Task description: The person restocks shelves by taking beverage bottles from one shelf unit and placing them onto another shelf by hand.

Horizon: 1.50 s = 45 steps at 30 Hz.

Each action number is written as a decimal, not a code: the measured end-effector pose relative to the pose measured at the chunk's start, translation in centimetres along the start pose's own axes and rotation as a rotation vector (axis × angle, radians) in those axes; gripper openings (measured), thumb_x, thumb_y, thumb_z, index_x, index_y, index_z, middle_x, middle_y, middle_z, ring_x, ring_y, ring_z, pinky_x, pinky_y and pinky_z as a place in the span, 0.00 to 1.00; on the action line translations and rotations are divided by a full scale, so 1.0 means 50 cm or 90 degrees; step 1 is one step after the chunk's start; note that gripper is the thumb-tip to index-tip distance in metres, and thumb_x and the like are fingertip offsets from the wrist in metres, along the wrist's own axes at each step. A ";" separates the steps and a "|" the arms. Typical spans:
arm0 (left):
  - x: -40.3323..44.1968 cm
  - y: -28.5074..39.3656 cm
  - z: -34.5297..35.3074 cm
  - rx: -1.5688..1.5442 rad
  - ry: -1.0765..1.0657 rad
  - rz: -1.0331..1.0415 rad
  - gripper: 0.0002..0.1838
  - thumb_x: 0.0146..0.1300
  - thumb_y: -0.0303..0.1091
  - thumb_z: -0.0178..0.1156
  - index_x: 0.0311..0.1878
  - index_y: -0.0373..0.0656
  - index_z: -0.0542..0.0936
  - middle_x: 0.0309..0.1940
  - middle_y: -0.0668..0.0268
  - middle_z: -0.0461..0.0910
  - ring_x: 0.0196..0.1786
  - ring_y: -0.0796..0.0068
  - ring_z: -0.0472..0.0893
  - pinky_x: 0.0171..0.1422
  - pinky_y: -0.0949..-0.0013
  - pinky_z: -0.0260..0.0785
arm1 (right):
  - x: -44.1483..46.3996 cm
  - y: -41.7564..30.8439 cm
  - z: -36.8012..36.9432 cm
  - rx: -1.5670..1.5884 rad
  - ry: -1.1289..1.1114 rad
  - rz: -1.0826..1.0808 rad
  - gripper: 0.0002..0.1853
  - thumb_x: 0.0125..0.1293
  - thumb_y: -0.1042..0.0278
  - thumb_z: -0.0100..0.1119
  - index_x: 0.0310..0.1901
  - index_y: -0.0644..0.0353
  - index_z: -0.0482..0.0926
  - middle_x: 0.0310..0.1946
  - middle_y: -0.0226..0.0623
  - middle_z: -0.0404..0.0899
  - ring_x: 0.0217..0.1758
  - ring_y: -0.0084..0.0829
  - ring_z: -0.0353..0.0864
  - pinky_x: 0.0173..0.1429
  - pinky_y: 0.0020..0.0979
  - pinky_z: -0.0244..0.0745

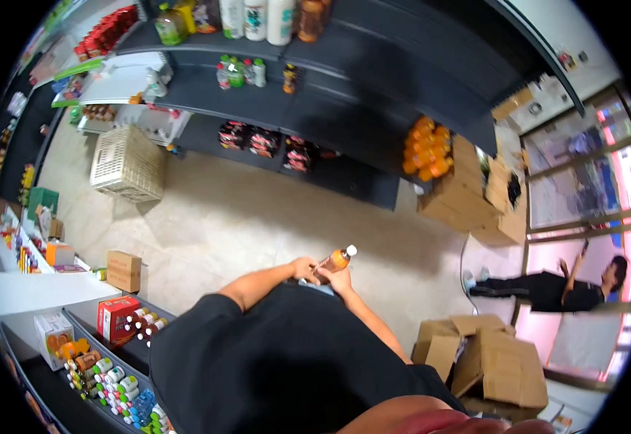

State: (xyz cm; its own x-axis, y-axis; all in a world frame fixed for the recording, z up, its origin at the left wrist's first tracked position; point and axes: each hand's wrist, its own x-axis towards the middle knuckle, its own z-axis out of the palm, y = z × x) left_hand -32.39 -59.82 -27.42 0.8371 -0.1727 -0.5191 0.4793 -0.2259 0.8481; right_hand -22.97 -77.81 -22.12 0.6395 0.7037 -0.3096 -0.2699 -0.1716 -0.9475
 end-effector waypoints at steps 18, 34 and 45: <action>0.031 0.795 -0.753 0.119 0.678 0.681 0.38 0.46 0.39 0.86 0.62 0.41 0.83 0.61 0.51 0.83 0.65 0.56 0.83 0.70 0.58 0.74 | 0.564 -0.937 0.058 0.057 0.075 -0.518 0.41 0.57 0.75 0.81 0.69 0.64 0.67 0.65 0.44 0.76 0.67 0.36 0.77 0.72 0.37 0.75; 0.064 0.609 -1.117 0.211 0.911 0.523 0.30 0.49 0.22 0.77 0.58 0.41 0.79 0.62 0.53 0.80 0.64 0.47 0.81 0.68 0.53 0.74 | 0.926 -0.867 0.327 -0.172 0.136 -0.548 0.37 0.56 0.72 0.83 0.66 0.63 0.73 0.59 0.44 0.77 0.63 0.37 0.79 0.67 0.36 0.75; 0.079 0.568 -1.242 0.029 0.538 0.496 0.45 0.58 0.22 0.71 0.78 0.35 0.61 0.73 0.47 0.65 0.76 0.50 0.68 0.76 0.56 0.64 | 1.068 -0.949 0.422 -0.258 0.356 -0.450 0.34 0.55 0.63 0.81 0.63 0.62 0.79 0.50 0.47 0.85 0.51 0.45 0.87 0.56 0.40 0.82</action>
State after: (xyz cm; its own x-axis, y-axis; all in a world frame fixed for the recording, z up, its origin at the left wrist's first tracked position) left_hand 0.93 -7.41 1.22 0.8199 0.4135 0.3960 -0.2410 -0.3781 0.8939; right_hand 8.78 -17.54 8.00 0.8347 0.3266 0.4434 0.5053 -0.1341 -0.8525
